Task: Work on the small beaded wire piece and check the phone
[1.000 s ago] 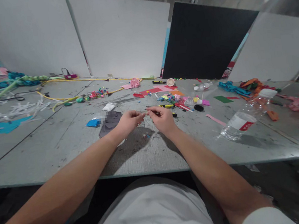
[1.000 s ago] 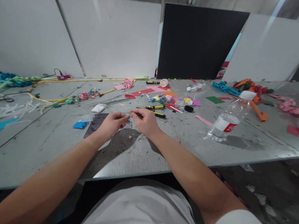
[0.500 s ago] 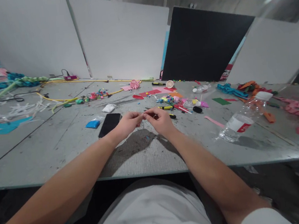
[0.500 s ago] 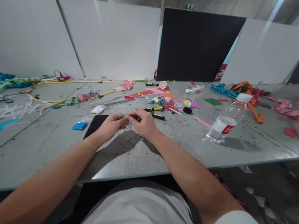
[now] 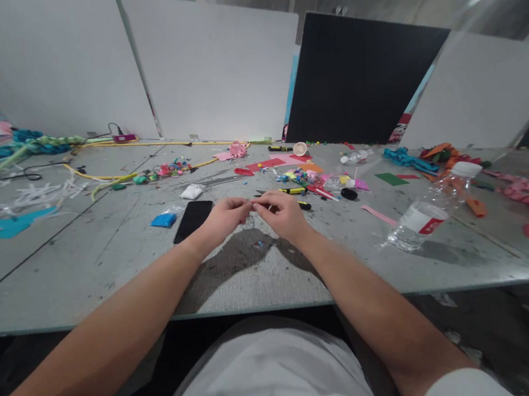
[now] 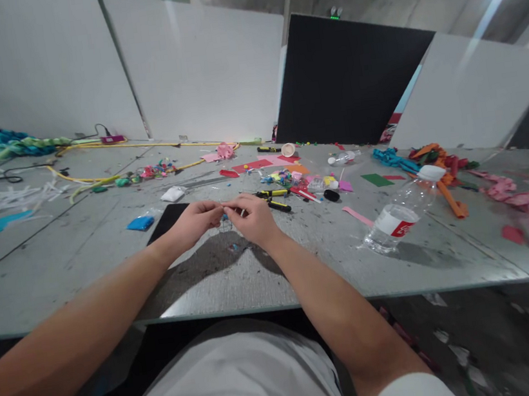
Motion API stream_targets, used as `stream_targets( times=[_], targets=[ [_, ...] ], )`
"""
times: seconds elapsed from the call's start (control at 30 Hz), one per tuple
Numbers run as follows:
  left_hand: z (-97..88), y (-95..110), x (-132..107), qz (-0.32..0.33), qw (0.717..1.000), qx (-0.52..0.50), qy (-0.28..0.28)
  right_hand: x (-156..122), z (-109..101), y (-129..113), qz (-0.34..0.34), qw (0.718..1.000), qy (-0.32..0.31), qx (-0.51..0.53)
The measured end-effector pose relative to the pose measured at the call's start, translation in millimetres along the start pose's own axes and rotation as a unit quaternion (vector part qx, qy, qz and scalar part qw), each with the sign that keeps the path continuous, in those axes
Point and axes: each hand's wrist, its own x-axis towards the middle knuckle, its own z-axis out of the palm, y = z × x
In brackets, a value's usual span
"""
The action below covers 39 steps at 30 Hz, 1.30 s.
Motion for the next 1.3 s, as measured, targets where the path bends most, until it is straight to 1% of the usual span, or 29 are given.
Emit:
stream_targets(
  times=[0.17,0.33,0.4,0.47,0.57,0.67,0.77,0.87,0.97,1.13,1.3],
  targets=[
    [1.4,8,-3,-0.014,1.000,-0.003,0.003,1,0,3,-0.004,1.000,0.001,0.015],
    [1.2,12,-6,-0.013,1.000,0.027,0.010,1,0,5,-0.005,1.000,0.003,0.027],
    [-1.2,13,-6,-0.001,0.999,0.047,0.009,1,0,5,0.016,0.999,0.002,0.034],
    [-5.0,14,-6,0.008,0.997,0.071,0.001,2,0,5,0.056,0.997,-0.008,0.058],
    [-11.1,15,-5,0.021,0.994,0.106,-0.014,4,0,6,0.114,0.986,-0.043,0.110],
    [-14.9,15,-5,0.047,0.989,0.136,-0.019,5,-1,7,0.139,0.976,-0.075,0.151],
    [-15.9,14,-5,0.067,0.984,0.165,-0.017,6,-2,7,0.180,0.960,-0.097,0.189],
    [-15.8,15,-5,0.092,0.978,0.186,-0.018,8,-3,7,0.215,0.946,-0.105,0.220],
    [-15.6,17,-6,0.112,0.972,0.208,-0.019,9,-2,8,0.224,0.939,-0.108,0.237],
    [-13.4,23,-8,0.101,0.972,0.210,-0.006,10,-4,8,0.251,0.928,-0.112,0.252],
    [-12.8,23,-7,0.065,0.976,0.209,0.015,9,-6,8,0.297,0.900,-0.110,0.301]
  ],
)
